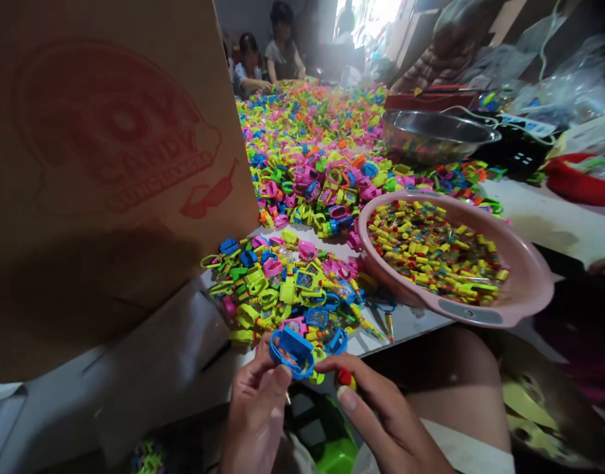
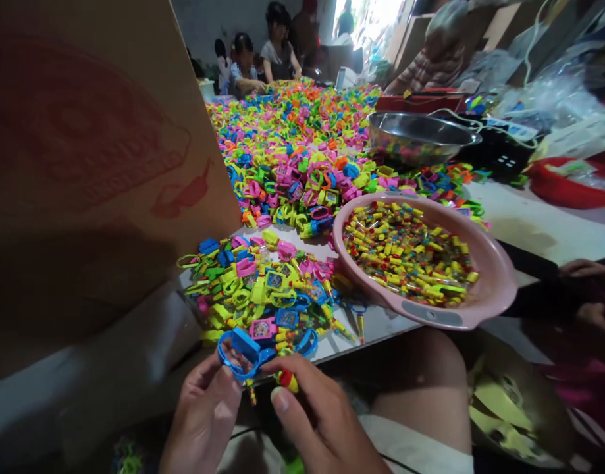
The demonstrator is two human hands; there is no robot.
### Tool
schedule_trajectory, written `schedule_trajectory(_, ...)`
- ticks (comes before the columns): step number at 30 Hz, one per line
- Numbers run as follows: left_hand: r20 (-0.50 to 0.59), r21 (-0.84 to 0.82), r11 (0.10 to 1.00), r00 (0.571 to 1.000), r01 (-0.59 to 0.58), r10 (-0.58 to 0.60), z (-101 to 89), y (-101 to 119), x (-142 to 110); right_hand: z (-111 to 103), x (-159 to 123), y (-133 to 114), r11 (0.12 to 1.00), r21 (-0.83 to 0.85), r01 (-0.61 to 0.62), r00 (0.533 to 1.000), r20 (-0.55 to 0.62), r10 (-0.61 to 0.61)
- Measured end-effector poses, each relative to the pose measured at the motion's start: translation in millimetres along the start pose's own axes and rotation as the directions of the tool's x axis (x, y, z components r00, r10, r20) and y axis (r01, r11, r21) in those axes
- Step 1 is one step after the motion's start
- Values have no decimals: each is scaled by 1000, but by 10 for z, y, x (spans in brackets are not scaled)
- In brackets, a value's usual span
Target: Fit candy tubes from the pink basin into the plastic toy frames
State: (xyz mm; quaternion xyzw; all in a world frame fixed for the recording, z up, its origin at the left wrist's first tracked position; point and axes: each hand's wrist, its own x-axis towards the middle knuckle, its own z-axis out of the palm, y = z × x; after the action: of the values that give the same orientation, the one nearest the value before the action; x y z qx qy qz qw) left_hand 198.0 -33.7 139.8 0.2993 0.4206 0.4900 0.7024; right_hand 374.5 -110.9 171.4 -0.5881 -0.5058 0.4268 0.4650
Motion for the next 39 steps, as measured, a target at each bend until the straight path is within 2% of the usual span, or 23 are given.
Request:
schedule_trajectory(2,-7,-109,993,999,39,-40,61,-42,-69,80,-38,-27,999,37,-26,1000,11,25)
schedule_trajectory(5,2,-139,990,1000,-7,8,126,-67,-162,180,-50,-77,992,121,-34,998,54,27)
schedule_trajectory(10,-69,4,983,980,-186,186,64,-52,-228,188,-19,-178,979,204,15,984,172,-51)
schedule_trajectory(13,-40,100,964,967,-246,251,1,-73,-240,182,-30,-194,975,214,55,973,207,-100)
schedule_trajectory(15,-13,141,953,962,-270,274,-21,-111,-248,186,-55,-199,977,210,37,976,201,-80)
schedule_trajectory(19,-1,204,924,943,-324,331,-23,-193,-266,178,-107,-237,958,243,-155,965,246,93)
schedule_trajectory(22,18,266,895,930,-357,366,-18,-216,-278,153,-119,-253,880,345,-326,915,347,204)
schedule_trajectory(24,26,295,880,923,-373,383,-19,-214,-286,140,-111,-233,812,431,-394,889,401,219)
schedule_trajectory(27,30,294,883,927,-366,375,-18,-209,-301,133,-84,-167,698,552,-457,861,472,190)
schedule_trajectory(31,-42,240,920,943,-311,330,2,-217,-327,162,-68,-86,587,623,-517,831,531,168)
schedule_trajectory(33,-78,203,936,948,-287,308,13,-229,-337,207,-83,-66,567,642,-516,840,509,189)
schedule_trajectory(36,-76,138,963,967,-230,242,26,-255,-350,305,-118,-67,522,693,-497,866,434,248)
schedule_trajectory(39,-98,51,987,983,-152,156,56,-280,-369,405,-143,-86,480,727,-491,870,380,316)
